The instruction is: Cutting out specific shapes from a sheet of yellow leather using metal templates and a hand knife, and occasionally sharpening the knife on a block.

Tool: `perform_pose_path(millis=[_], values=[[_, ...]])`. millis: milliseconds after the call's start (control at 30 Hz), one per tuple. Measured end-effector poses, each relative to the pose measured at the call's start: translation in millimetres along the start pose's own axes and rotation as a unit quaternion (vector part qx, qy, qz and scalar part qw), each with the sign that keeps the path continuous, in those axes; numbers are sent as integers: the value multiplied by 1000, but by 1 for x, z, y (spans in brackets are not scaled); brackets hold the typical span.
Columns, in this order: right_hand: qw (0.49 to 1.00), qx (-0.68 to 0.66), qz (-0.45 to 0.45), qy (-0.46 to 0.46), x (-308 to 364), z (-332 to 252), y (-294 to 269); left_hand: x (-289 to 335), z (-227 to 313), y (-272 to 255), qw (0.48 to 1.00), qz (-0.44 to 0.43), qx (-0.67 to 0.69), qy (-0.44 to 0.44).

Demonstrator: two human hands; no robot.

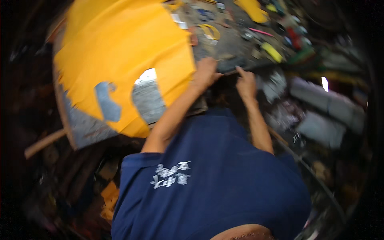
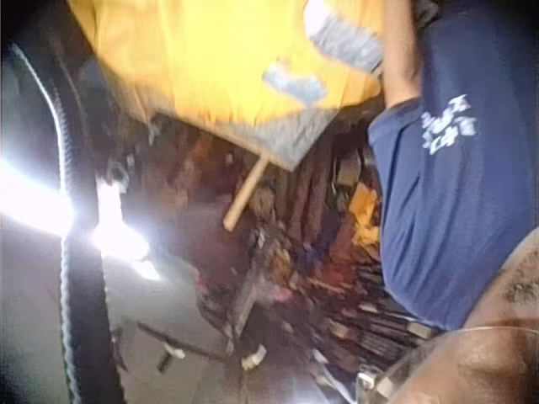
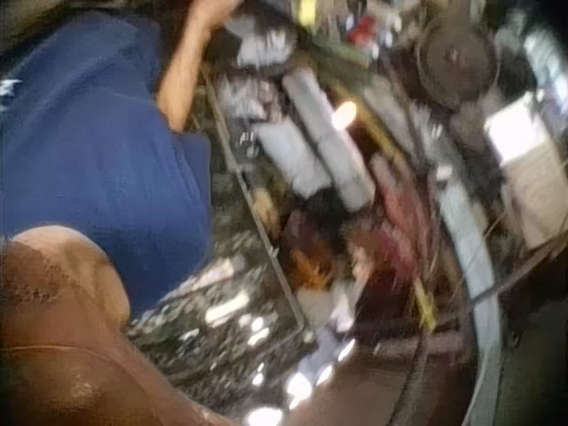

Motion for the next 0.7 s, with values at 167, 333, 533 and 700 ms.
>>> perform_pose_path(millis=[167, 333, 533, 700], values=[[999, -17, -38, -4, 14, -11, 7, 2, 4, -5, 999, -23, -32, -2], [999, -25, -39, -13, 12, -13, -2, 1, 6, -3, 998, -23, -55, -2], [1000, -13, 21, 0, 1, 9, -7, -3, 11, -4, 999, -30, -42, -4], [998, -43, -8, 37, 7, 0, -6, -3, 13, -6, 1000, -11, -26, 7]])
Point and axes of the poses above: each hand's wrist, its own x-axis away from the middle knuckle, its own y-axis out of the palm, z = x × y, the point moved 10 cm from there along -x, towards the middle knuckle, and after that the axes turned 7 degrees about x, right-handed, at the moved point
